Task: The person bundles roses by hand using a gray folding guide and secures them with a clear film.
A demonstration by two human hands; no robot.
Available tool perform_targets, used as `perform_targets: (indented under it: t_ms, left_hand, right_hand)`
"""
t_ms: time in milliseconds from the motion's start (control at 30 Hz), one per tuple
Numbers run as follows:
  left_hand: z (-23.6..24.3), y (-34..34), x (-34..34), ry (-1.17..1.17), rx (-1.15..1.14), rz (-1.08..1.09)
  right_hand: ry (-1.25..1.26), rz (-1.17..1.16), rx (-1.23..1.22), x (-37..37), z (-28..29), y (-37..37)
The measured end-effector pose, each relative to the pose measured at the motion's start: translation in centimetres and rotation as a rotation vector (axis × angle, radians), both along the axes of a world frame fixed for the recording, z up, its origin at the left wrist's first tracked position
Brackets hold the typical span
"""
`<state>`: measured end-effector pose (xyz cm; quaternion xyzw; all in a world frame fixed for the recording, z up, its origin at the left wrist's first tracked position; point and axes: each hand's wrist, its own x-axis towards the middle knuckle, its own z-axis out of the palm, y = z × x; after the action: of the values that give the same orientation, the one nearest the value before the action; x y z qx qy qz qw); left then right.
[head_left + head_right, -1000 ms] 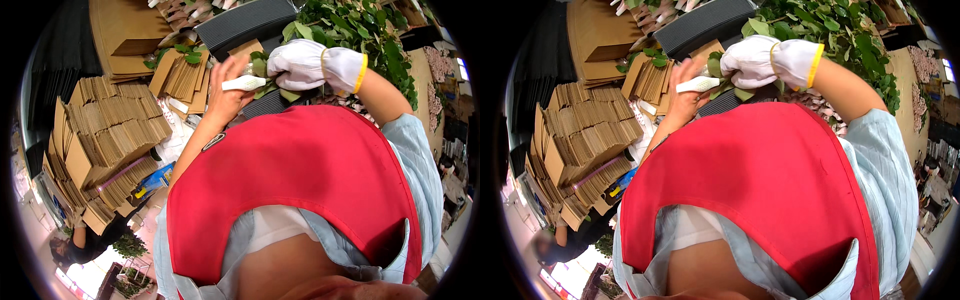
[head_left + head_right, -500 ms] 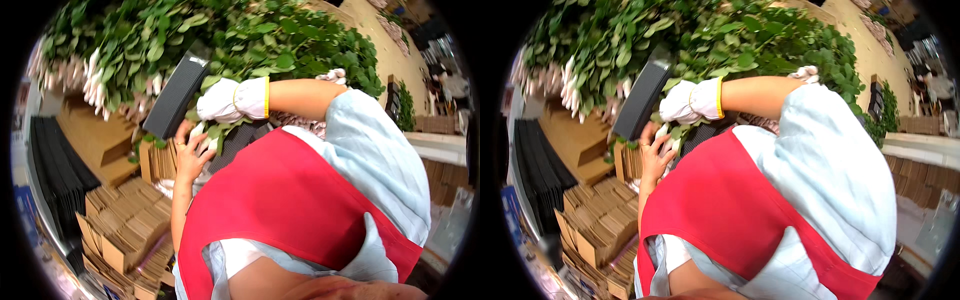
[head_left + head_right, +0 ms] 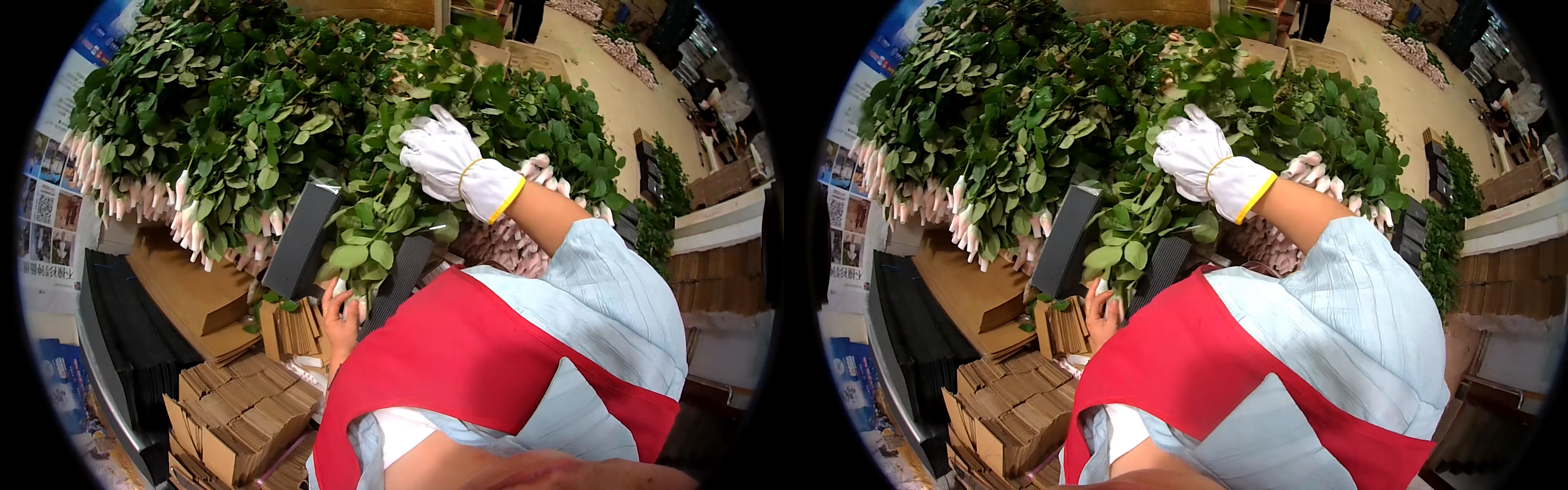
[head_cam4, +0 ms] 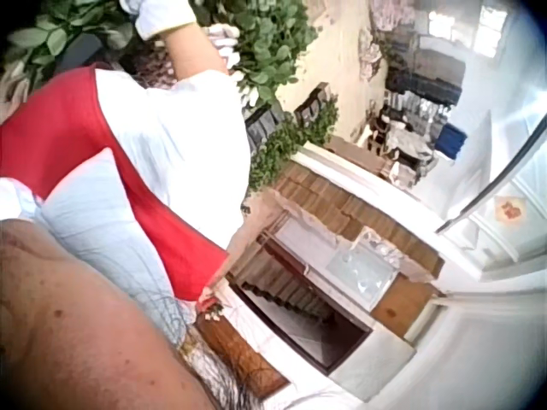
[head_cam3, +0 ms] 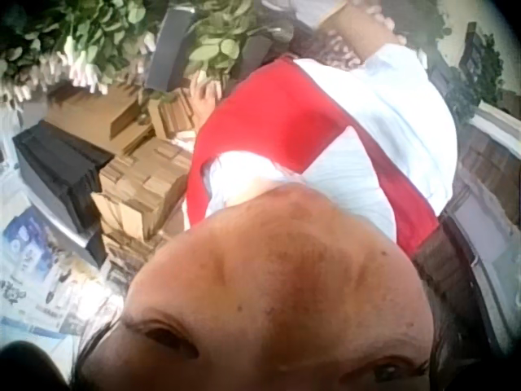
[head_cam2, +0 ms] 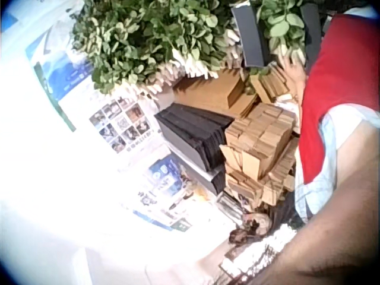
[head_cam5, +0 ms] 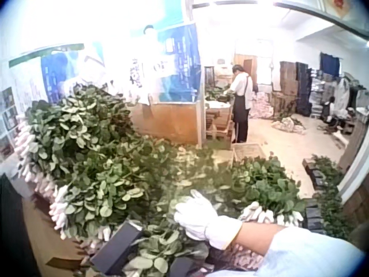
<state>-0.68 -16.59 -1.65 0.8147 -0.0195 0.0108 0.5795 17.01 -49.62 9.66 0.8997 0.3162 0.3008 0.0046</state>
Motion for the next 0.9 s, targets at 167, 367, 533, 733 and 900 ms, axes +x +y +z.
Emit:
perform_targets:
  t_ms: [167, 367, 533, 733, 900]
  left_hand:
    - [3.4, -0.6, 1.2, 0.048, 0.314, -0.100]
    - [0.2, 0.0, -0.6, -0.144, 0.225, -0.044]
    - [-0.1, 0.1, 0.5, -0.071, 0.103, -0.041]
    - [2.7, 0.1, 0.8, 0.039, 0.189, -0.097]
    - [2.2, 0.4, 1.9, 0.007, 0.160, -0.050]
  right_hand:
    - [0.798, -0.143, -0.232, 2.1, -4.2, -0.3]
    - [0.332, -0.149, 0.109, -0.8, 3.5, 0.8]
    - [0.701, -0.251, -0.181, 1.8, 1.6, 0.5]
    - [0.105, -0.022, 0.142, 3.8, -0.8, 0.4]
    - [0.215, 0.055, -0.061, 5.3, -0.4, 1.5]
